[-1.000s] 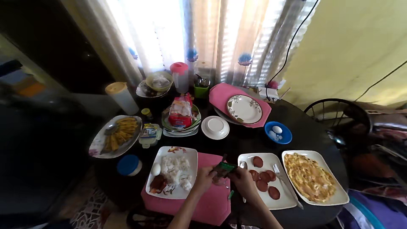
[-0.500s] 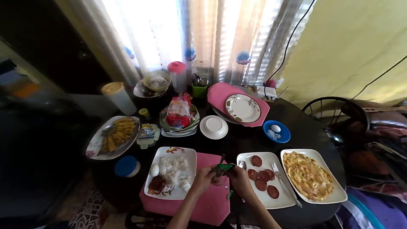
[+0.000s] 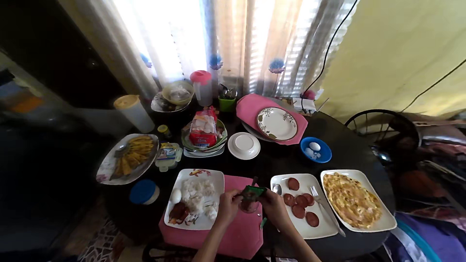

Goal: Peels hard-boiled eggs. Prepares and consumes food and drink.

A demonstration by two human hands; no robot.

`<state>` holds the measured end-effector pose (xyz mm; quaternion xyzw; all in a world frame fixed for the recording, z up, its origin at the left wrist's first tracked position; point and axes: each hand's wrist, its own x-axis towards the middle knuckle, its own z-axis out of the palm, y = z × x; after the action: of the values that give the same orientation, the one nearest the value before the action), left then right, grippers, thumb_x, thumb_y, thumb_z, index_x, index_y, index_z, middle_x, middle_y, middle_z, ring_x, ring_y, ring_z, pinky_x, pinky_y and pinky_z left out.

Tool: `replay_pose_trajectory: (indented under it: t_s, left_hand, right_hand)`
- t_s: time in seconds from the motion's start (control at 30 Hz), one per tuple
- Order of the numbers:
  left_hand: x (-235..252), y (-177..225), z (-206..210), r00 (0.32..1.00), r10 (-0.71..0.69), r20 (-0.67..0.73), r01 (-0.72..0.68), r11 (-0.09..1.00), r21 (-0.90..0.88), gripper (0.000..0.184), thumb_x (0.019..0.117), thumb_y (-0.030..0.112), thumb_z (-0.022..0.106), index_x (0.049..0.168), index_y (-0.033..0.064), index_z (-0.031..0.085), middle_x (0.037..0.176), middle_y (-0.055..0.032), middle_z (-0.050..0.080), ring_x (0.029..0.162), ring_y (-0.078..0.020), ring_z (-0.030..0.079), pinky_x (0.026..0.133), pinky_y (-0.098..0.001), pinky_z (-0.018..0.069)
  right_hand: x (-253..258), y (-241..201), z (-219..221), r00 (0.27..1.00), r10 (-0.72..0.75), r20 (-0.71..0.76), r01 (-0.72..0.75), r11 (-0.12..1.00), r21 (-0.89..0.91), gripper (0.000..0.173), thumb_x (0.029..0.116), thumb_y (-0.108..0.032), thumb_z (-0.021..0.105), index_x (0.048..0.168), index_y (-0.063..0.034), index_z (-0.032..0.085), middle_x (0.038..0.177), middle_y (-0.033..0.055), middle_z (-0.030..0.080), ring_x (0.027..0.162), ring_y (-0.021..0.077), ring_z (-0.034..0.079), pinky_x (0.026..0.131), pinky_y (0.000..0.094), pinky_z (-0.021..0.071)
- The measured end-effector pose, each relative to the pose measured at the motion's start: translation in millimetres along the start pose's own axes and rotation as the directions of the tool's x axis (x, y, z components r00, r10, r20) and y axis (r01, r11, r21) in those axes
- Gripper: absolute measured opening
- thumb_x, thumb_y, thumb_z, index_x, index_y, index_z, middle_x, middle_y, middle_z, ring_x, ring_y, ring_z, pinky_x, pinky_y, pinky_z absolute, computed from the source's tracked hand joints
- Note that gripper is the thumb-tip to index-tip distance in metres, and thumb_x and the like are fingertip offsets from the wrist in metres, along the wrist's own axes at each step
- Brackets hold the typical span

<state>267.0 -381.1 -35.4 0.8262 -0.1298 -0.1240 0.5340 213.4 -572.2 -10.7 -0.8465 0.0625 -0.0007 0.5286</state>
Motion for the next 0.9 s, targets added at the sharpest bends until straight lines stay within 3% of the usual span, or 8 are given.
replay_pose_trajectory:
  t_s: [0.23,0.4,0.47,0.6,0.67,0.77,0.8,0.9]
  left_hand:
    - [-1,-1,1,1.0,0.004,-0.025,-0.005,1.0,-0.014,0.016,0.0956,0.004,0.063,0.103,-0.0036,0.074,0.1,-0.0138,0.074,0.093,-0.0188,0.071,0.089,-0.034,0.0577]
    - [-2,-5,0,0.997,0.002,-0.081,-0.004,1.0,-0.026,0.016,0.0959,0.006,0.063,0.103,-0.0032,0.074,0.098,-0.0134,0.074,0.09,-0.018,0.072,0.087,-0.0336,0.0583]
    - [-3,-6,-1,0.997,-0.006,-0.073,0.004,0.999,-0.034,0.017,0.0964,0.006,0.063,0.104,-0.003,0.074,0.098,-0.0133,0.074,0.091,-0.0177,0.072,0.088,-0.0336,0.0584]
    - [-1,-4,-1,0.998,-0.021,-0.061,0.019,0.999,-0.034,0.015,0.0959,0.005,0.064,0.103,-0.0026,0.075,0.098,-0.0124,0.074,0.091,-0.0168,0.071,0.088,-0.0332,0.0579]
    - [-1,-5,0,0.998,-0.028,-0.064,0.025,0.999,-0.047,0.015,0.0957,0.005,0.064,0.102,-0.0021,0.075,0.098,-0.012,0.074,0.091,-0.016,0.071,0.088,-0.032,0.0578]
    - [-3,-2,2,0.996,0.008,-0.091,-0.011,0.999,-0.033,0.015,0.0953,0.004,0.063,0.101,-0.0025,0.076,0.097,-0.0128,0.074,0.091,-0.0161,0.071,0.087,-0.0315,0.0578]
    - [-3,-1,2,0.995,0.042,-0.096,-0.043,0.999,-0.015,0.015,0.0953,0.003,0.063,0.101,-0.0026,0.076,0.098,-0.0134,0.074,0.091,-0.0171,0.072,0.088,-0.0322,0.0582]
    - [-2,-1,3,0.99,0.125,-0.071,-0.124,0.992,0.025,0.016,0.0948,0.002,0.063,0.102,-0.0025,0.077,0.1,-0.0146,0.075,0.093,-0.0203,0.072,0.088,-0.0352,0.0586]
  right_hand:
    - [-2,-1,2,1.0,0.017,-0.012,-0.017,1.0,0.01,0.02,0.0963,-0.006,0.065,0.115,-0.0003,0.071,0.102,0.0086,0.076,0.095,0.0125,0.074,0.09,0.0308,0.0599]
    - [-2,-8,-2,0.995,-0.055,-0.085,0.059,0.997,0.047,0.047,0.0953,-0.01,0.068,0.14,-0.0002,0.055,0.117,0.0105,0.073,0.086,0.0151,0.074,0.077,0.0322,0.0626]
    - [-2,-10,-6,0.986,-0.108,-0.125,0.108,0.994,-0.006,0.04,0.0964,-0.012,0.066,0.134,0.0,0.061,0.111,0.0099,0.073,0.082,0.0136,0.072,0.073,0.0297,0.0612]
    - [-2,-16,-15,0.985,-0.136,-0.11,0.13,0.99,-0.059,0.017,0.0974,-0.007,0.062,0.109,0.0007,0.072,0.093,0.0091,0.075,0.08,0.0117,0.072,0.076,0.028,0.0603]
    - [-3,-18,-18,0.985,-0.142,-0.095,0.131,0.985,-0.109,0.018,0.0961,-0.008,0.064,0.111,-0.0006,0.072,0.095,0.0092,0.075,0.08,0.0131,0.072,0.076,0.0294,0.0607]
    - [-5,-18,-21,0.973,-0.219,-0.072,0.204,0.964,-0.174,0.038,0.0943,-0.012,0.067,0.131,-0.003,0.065,0.114,0.0117,0.073,0.081,0.0159,0.073,0.072,0.0314,0.0623]
    - [-7,-17,-21,0.965,-0.254,-0.067,0.237,0.952,-0.195,0.038,0.0947,-0.012,0.067,0.132,-0.0034,0.066,0.115,0.0123,0.073,0.083,0.0167,0.073,0.074,0.0323,0.0625]
    - [-13,-11,-22,0.945,-0.318,-0.078,0.288,0.921,-0.264,0.022,0.0948,-0.003,0.063,0.113,-0.0023,0.075,0.102,0.0114,0.077,0.09,0.0214,0.075,0.084,0.0385,0.0623]
